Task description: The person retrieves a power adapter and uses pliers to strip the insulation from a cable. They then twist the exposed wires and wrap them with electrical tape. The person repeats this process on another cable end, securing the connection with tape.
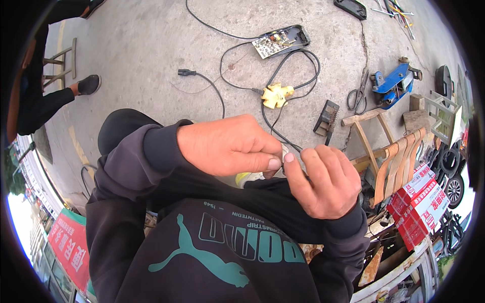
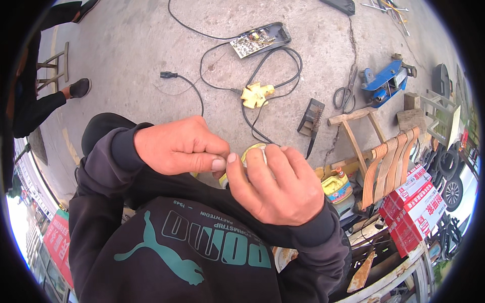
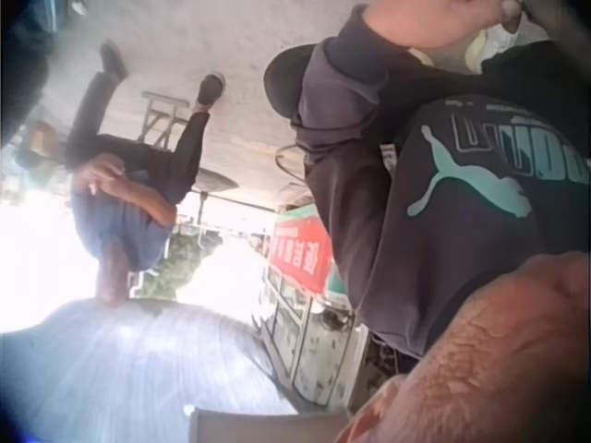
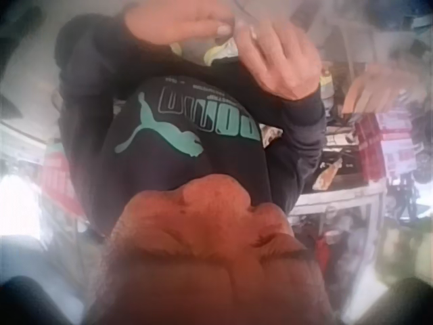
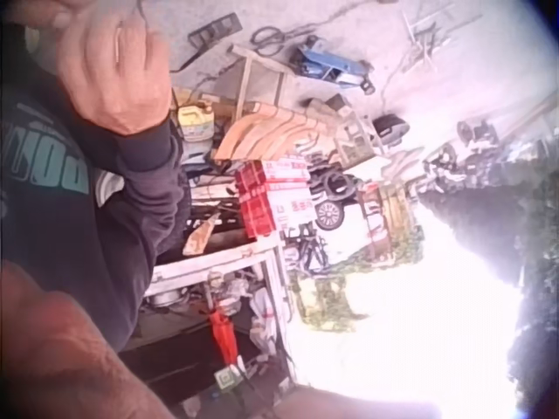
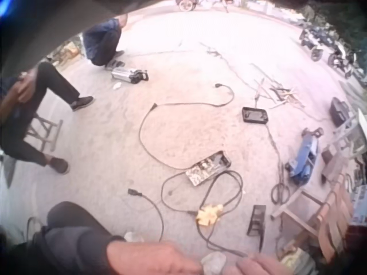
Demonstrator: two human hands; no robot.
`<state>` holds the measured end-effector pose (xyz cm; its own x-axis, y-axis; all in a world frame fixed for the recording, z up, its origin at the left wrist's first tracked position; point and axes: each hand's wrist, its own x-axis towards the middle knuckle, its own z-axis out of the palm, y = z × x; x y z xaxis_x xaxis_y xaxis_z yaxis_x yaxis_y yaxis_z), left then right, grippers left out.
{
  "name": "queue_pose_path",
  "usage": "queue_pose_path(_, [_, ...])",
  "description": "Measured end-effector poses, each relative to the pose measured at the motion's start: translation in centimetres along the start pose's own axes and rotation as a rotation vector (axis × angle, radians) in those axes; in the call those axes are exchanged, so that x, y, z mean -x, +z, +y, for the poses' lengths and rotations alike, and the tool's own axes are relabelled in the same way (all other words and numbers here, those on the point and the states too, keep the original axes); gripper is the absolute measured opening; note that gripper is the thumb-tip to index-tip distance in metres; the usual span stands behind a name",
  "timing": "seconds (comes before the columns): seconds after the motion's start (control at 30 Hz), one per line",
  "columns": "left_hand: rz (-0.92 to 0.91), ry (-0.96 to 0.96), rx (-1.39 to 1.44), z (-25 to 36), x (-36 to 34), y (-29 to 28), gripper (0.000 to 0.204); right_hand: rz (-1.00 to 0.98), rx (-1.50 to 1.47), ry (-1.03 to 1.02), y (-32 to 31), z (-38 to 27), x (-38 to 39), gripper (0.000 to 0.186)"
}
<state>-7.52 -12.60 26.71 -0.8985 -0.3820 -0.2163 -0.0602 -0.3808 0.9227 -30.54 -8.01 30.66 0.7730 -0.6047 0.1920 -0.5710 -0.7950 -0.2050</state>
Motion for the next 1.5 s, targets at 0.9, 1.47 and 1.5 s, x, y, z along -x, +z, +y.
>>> queue_pose_path(0.9, [0.280,0.401,-1.269,-2.9,0.1,1.3,0.031,-0.244,-2.363,1.336,4.4,0.0,2.0,0.028])
queue_pose_path(1.47, [0.483,0.226,-0.663,-2.7,-1.3,1.2,0.029,-0.077,-0.955,0.889,0.6,0.6,0.2,0.015])
queue_pose_path(1.5, [0.474,0.220,-0.607,-2.2,-1.3,1.4,0.031,-0.053,-0.823,0.801,0.6,0.5,0.2,0.014])
